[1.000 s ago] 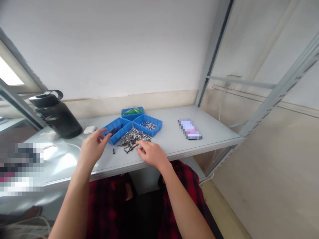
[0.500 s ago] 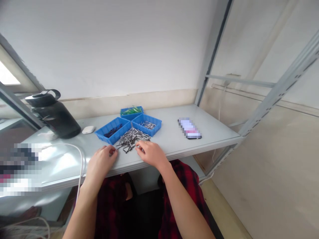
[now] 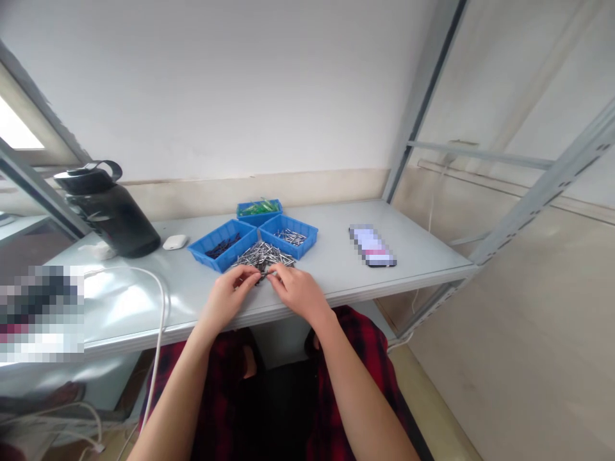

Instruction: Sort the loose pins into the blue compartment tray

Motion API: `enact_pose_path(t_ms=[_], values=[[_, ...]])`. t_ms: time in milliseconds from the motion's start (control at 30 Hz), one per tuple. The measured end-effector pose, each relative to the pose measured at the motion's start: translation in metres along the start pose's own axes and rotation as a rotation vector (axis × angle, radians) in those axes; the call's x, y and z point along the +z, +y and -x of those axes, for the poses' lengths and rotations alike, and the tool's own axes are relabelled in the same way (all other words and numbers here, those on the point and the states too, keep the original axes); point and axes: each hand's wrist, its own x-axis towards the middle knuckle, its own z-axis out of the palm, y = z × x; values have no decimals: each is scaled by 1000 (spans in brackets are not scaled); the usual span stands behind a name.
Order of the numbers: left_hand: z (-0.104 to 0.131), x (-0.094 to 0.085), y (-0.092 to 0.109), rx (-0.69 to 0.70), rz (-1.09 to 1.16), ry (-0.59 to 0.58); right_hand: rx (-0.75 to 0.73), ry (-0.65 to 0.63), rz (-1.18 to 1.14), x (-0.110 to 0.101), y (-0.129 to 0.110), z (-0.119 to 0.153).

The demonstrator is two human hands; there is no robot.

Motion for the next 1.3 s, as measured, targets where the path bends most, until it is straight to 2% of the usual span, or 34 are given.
enact_pose_path(t_ms=[300,700,1033,1300], values=[[2,-4,-1,0,111,-47,-40,-15,-2,0,1,1],[3,-2,4,1,-2,-60,-22,-14,0,0,1,0],[3,-2,-2,-4,111,-68,-41,-23,17,-1,0,0],[2,-2,-3,-7,120,-71,-73,-24,12,0,1,0]])
